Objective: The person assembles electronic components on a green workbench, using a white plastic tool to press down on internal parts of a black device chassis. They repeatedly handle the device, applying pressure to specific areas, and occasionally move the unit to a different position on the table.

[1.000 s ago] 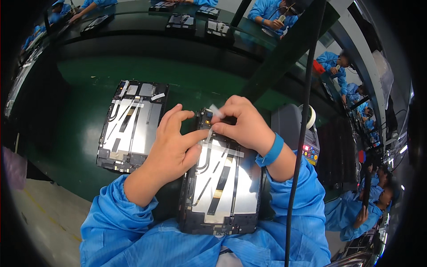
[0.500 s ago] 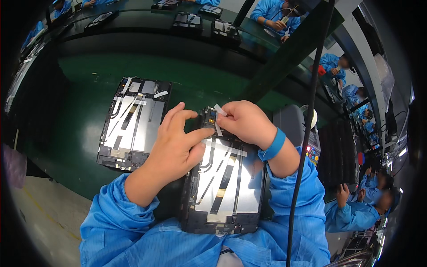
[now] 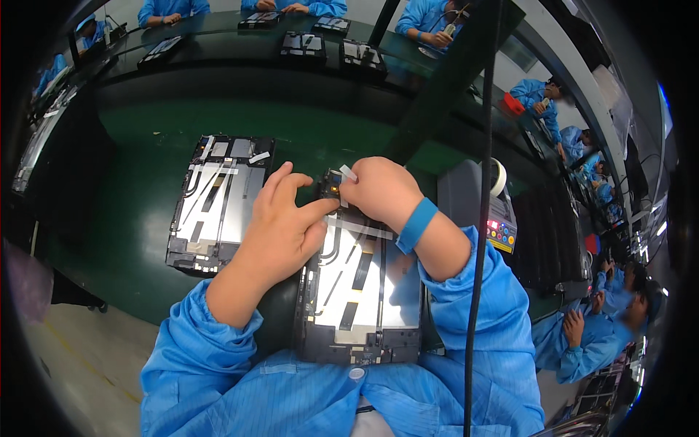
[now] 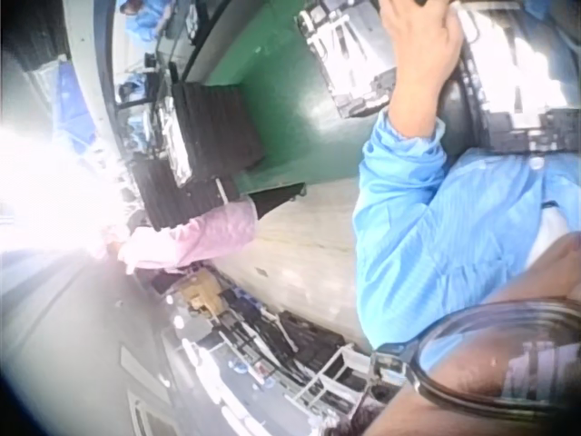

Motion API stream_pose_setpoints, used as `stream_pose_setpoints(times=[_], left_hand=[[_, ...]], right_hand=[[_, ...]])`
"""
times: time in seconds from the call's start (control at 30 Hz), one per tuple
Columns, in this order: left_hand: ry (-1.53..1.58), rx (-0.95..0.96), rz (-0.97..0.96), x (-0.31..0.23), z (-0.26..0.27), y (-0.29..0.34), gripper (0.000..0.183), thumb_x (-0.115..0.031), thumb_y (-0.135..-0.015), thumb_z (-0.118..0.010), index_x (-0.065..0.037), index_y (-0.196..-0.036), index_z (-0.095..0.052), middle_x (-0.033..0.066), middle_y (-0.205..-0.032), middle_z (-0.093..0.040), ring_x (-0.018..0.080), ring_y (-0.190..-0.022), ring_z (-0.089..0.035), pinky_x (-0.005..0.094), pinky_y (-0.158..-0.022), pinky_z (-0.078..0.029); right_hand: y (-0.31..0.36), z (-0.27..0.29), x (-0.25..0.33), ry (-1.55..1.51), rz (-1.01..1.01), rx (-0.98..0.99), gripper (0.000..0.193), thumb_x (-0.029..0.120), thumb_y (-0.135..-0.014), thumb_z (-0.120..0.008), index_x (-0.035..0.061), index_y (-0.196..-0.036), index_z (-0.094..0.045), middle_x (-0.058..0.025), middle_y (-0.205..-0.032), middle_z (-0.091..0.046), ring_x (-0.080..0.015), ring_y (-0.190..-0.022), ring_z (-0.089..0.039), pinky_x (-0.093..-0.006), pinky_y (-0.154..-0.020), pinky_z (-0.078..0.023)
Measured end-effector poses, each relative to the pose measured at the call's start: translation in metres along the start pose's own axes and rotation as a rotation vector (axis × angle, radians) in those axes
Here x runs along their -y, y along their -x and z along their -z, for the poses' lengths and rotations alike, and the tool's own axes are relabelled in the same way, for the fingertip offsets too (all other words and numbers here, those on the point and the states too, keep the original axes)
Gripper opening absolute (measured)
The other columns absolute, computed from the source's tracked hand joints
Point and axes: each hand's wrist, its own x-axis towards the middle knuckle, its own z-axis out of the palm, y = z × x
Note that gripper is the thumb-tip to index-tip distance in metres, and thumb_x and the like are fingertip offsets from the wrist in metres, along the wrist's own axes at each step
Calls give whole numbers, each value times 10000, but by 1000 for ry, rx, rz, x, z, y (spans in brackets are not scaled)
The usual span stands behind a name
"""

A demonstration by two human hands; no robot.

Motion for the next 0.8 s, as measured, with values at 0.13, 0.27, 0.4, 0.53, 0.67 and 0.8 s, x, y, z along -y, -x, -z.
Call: stream_pose_setpoints(times=[0.13,0.27,0.4,0.53,0.67,0.8], left_hand=[[-25,10,-1,0,0,0,289,-126,-788,-574,-142,-1053,-688,182,-1207,-483,444,-1274,-352,508,-1050,-311],[-16,44,16,0,4,0,295,-123,-803,-558,-133,-1068,-685,192,-1221,-474,439,-1289,-341,506,-1062,-300],[-30,42,20,0,1,0,298,-128,-805,-553,-129,-1073,-684,197,-1206,-482,439,-1283,-352,507,-1054,-311],[-34,8,3,0,-2,0,284,-138,-799,-578,-147,-1059,-691,182,-1159,-505,439,-1245,-393,507,-1026,-344],[-19,-6,-3,0,-2,2,286,-140,-790,-602,-150,-1060,-694,173,-1140,-513,432,-1233,-408,503,-1011,-360],[-13,-28,-29,-2,0,2,295,-127,-770,-633,-148,-1057,-698,167,-1138,-514,427,-1236,-409,496,-1007,-363]], right_hand=[[4,8,7,-22,-69,52,278,284,-713,-629,14,-751,-684,-165,-691,-645,-336,-664,-638,-400,-651,-515],[19,6,-7,41,99,-248,236,234,-771,-656,12,-853,-658,-156,-753,-641,-331,-741,-635,-393,-682,-505],[37,-7,-22,-250,413,-315,169,-15,-851,-506,-18,-999,-588,-165,-939,-649,-326,-898,-626,-393,-786,-499],[47,-16,-26,-455,406,-6,327,-82,-829,-409,-13,-1139,-484,-196,-1167,-611,-306,-951,-638,-381,-853,-501],[49,-10,-25,-498,310,97,343,-91,-821,-401,-13,-1150,-461,-199,-1212,-590,-310,-1048,-617,-364,-906,-479],[42,-13,-37,-471,413,75,356,-105,-818,-392,-10,-1156,-449,-181,-1217,-597,-275,-1087,-604,-329,-906,-482]])
